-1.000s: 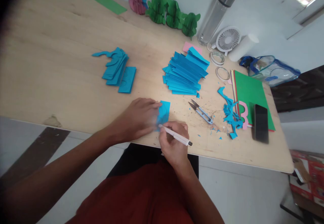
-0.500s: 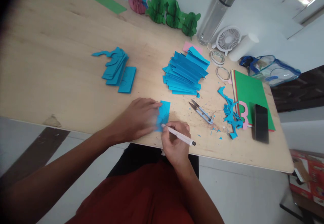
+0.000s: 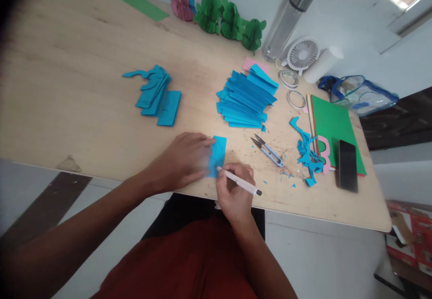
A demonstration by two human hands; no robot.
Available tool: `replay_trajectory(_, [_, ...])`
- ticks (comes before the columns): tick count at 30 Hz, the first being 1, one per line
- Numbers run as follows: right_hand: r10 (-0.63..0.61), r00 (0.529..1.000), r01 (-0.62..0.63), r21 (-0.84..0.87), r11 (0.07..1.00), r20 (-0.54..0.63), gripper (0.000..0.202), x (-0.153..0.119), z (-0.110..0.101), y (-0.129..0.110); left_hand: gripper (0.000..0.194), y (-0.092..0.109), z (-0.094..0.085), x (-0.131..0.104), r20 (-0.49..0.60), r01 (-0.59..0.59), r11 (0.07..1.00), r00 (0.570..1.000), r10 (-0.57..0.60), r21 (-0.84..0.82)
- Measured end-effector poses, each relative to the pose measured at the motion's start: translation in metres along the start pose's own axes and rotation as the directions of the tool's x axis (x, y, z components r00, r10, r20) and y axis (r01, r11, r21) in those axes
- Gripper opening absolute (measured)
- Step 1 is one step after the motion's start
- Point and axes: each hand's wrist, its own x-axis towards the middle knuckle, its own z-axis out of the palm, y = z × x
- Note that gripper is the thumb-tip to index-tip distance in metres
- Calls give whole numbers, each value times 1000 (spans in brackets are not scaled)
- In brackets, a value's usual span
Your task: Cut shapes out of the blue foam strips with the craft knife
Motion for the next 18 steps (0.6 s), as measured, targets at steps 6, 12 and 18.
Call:
replay_trajectory(6, [107,994,-105,128,986,-8,11,3,0,3,33,3,-4,1,-15,-5,1000,1000,5,-14])
replay_trajectory(12, [76,997,-78,135,988,16,11,21,4,1,31,6,-8,1,-41,-6,1000,999,6,-6])
replay_trajectory(18, [-69,996,68,20,998,60,16,28,6,-6,33,7,-8,1,-53,-11,1000,999,12,17])
